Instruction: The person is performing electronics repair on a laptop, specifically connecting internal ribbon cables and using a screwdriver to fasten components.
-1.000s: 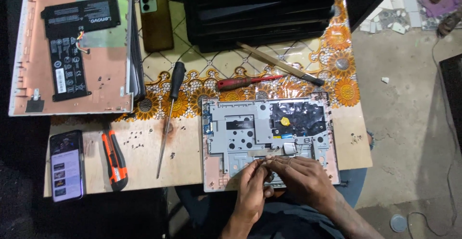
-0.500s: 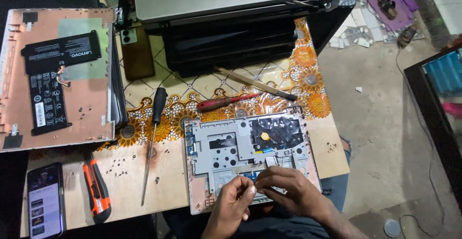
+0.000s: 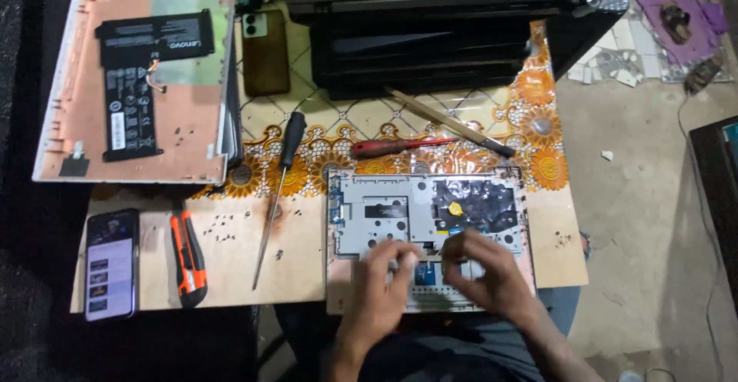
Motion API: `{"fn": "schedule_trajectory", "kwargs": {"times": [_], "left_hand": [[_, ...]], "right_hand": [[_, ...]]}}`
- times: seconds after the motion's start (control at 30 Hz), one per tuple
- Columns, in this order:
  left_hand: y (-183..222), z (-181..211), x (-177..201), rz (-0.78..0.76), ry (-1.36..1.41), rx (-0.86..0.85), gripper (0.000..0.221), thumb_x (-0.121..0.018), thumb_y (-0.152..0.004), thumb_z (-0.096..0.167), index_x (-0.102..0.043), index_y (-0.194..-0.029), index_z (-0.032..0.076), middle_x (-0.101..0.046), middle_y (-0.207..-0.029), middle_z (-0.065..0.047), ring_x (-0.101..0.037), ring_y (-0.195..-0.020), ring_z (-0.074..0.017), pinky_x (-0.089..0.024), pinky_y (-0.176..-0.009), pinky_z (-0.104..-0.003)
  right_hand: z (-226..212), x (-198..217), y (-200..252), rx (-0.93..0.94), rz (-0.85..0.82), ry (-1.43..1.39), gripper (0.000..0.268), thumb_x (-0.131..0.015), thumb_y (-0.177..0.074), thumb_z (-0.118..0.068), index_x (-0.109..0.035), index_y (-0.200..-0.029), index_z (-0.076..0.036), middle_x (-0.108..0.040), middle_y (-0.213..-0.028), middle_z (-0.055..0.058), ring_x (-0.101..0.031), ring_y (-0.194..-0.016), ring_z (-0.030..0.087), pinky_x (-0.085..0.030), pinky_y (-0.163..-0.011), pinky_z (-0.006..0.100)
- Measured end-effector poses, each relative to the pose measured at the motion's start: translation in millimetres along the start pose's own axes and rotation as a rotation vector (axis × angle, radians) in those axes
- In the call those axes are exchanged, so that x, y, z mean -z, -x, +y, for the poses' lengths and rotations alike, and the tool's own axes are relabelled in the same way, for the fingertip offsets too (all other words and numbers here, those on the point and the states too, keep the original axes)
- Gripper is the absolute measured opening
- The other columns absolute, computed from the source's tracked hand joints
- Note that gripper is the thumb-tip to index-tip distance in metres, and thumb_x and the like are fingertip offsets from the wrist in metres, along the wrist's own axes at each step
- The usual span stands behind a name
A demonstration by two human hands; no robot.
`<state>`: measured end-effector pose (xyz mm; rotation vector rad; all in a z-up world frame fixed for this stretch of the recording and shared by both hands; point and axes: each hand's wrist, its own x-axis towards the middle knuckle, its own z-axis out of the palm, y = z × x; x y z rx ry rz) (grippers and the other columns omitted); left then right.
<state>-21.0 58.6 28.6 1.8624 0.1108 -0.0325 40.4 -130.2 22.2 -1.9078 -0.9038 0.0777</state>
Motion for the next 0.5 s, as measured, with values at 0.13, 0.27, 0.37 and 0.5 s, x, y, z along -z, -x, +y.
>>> {"fn": "schedule_trajectory", "kwargs": {"times": [0.13, 0.27, 0.37, 0.5], "left_hand": [[-31.8, -13.8, 13.5, 0.231, -0.388, -0.265, 0.018, -0.054, -0.093, 0.007, -0.067, -0.104, 0.002, -0.064, -0.109, -0.012, -0.06, -0.102, -0.0268, -0.049, -0.085, -0.039], [-48.6, -13.2, 16.0, 0.15, -0.497, -0.244, 0.028, -0.057, -0.095, 0.016, -0.064, -0.12, 0.004, -0.052, -0.136, -0.02, -0.04, -0.134, -0.0413, -0.026, -0.11, -0.059], [-52.7, -17.0, 15.1, 0.057, -0.545, -0.203, 0.038, -0.057, -0.095, 0.027, -0.059, -0.128, 0.008, -0.046, -0.144, -0.017, -0.035, -0.139, -0.0371, -0.022, -0.113, -0.058], [-53.5, -23.4, 14.9, -0.037, -0.616, -0.125, 0.052, -0.057, -0.092, 0.037, -0.051, -0.136, 0.009, -0.04, -0.15, -0.015, -0.031, -0.143, -0.0337, -0.018, -0.116, -0.055]], "right_hand": [[7.5, 3.2, -23.6, -0.131, -0.02, 0.044, 0.006, -0.068, -0.083, -0.005, -0.065, -0.088, -0.003, -0.067, -0.089, 0.007, -0.066, -0.079, 0.019, -0.056, -0.069, 0.03], [17.2, -10.6, -36.5, -0.094, -0.044, 0.222, 0.008, -0.071, -0.079, -0.015, -0.068, -0.073, -0.012, -0.061, -0.073, 0.004, -0.055, -0.066, 0.024, -0.044, -0.058, 0.035], [19.5, -16.4, -38.8, -0.108, -0.147, 0.321, 0.012, -0.07, -0.079, -0.021, -0.067, -0.07, -0.015, -0.059, -0.073, 0.002, -0.051, -0.067, 0.022, -0.041, -0.056, 0.034], [24.3, -19.2, -39.5, -0.134, -0.223, 0.333, 0.015, -0.067, -0.082, -0.026, -0.069, -0.071, -0.016, -0.059, -0.075, 0.002, -0.05, -0.07, 0.018, -0.041, -0.057, 0.028]]}}
